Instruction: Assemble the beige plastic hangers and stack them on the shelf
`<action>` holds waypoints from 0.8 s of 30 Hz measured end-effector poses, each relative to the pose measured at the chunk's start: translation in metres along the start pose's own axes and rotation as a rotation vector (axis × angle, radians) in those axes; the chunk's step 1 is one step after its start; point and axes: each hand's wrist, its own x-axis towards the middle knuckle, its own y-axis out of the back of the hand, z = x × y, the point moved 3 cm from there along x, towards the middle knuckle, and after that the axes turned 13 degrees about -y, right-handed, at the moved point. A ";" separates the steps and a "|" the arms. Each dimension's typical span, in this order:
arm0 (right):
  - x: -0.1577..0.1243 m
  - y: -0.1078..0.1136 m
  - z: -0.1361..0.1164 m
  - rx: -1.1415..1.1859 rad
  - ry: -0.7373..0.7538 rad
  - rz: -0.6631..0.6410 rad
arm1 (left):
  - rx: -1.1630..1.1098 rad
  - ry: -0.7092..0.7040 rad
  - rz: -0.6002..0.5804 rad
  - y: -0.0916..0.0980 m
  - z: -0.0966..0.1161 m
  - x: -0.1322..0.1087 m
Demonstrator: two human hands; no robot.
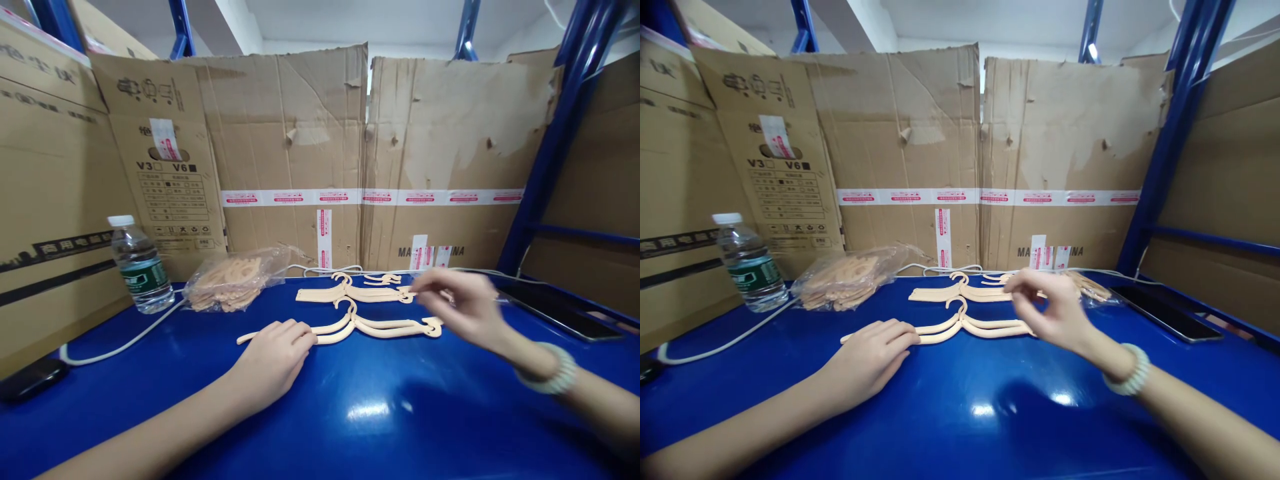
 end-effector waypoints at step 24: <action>-0.001 -0.053 0.039 -0.235 -0.163 -0.594 | -0.065 0.021 0.051 0.002 0.000 -0.002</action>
